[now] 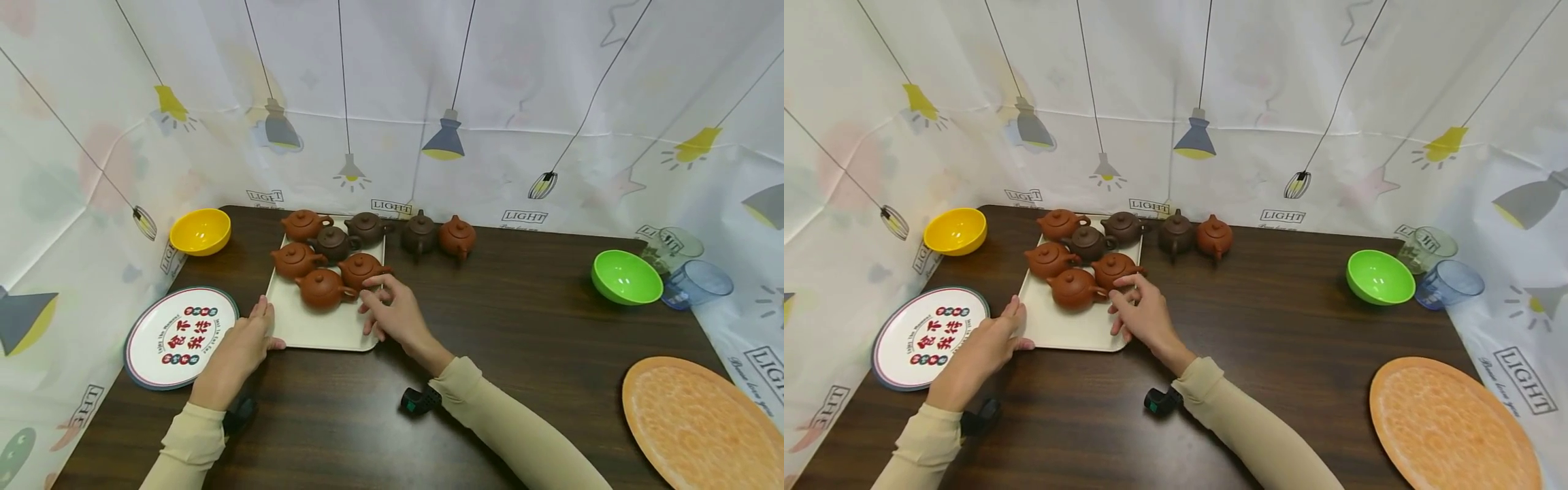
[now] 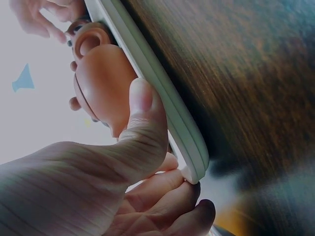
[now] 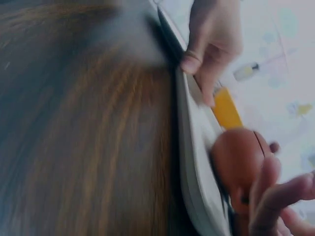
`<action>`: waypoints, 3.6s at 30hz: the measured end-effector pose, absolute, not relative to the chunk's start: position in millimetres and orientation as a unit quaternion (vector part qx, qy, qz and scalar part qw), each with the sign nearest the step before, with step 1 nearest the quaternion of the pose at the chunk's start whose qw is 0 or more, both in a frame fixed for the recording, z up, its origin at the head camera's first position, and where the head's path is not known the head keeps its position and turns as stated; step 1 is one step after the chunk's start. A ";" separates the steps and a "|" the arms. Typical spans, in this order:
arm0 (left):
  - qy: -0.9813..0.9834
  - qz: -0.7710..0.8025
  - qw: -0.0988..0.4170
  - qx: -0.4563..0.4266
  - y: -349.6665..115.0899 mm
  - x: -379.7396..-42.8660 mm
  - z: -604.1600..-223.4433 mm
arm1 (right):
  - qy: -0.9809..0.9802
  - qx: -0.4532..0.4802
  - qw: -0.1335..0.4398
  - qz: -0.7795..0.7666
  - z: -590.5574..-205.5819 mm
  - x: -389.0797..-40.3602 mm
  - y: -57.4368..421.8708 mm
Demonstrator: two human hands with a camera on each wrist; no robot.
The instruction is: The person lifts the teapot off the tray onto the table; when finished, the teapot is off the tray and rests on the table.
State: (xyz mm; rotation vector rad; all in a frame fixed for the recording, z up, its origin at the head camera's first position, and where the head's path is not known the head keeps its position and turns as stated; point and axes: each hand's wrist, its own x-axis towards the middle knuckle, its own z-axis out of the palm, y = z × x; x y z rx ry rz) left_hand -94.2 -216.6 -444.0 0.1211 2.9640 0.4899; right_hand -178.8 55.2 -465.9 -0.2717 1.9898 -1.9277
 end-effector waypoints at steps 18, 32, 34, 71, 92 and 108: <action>0.983 0.166 0.070 0.036 -215.2 -94.6 -443.4 | 0.635 -0.090 0.367 -0.674 -469.5 -178.2 19.6; 0.982 0.167 0.088 0.029 -214.9 -94.6 -442.3 | 0.628 -0.122 0.332 -0.693 -461.5 -146.7 67.0; 0.982 0.166 0.078 0.033 -215.3 -93.3 -442.2 | 0.631 -0.117 0.327 -0.694 -459.8 -142.2 80.9; 0.977 0.172 0.123 0.011 -214.4 -94.0 -444.8 | 0.590 0.167 0.054 -0.788 -462.8 -255.9 238.4; 0.980 0.168 0.108 0.023 -214.1 -95.3 -441.9 | 0.570 0.221 0.022 -0.791 -460.4 -244.4 204.5; 0.977 0.182 0.111 0.018 -213.5 -96.9 -444.1 | 0.738 0.000 0.211 -0.642 -467.0 -228.5 101.1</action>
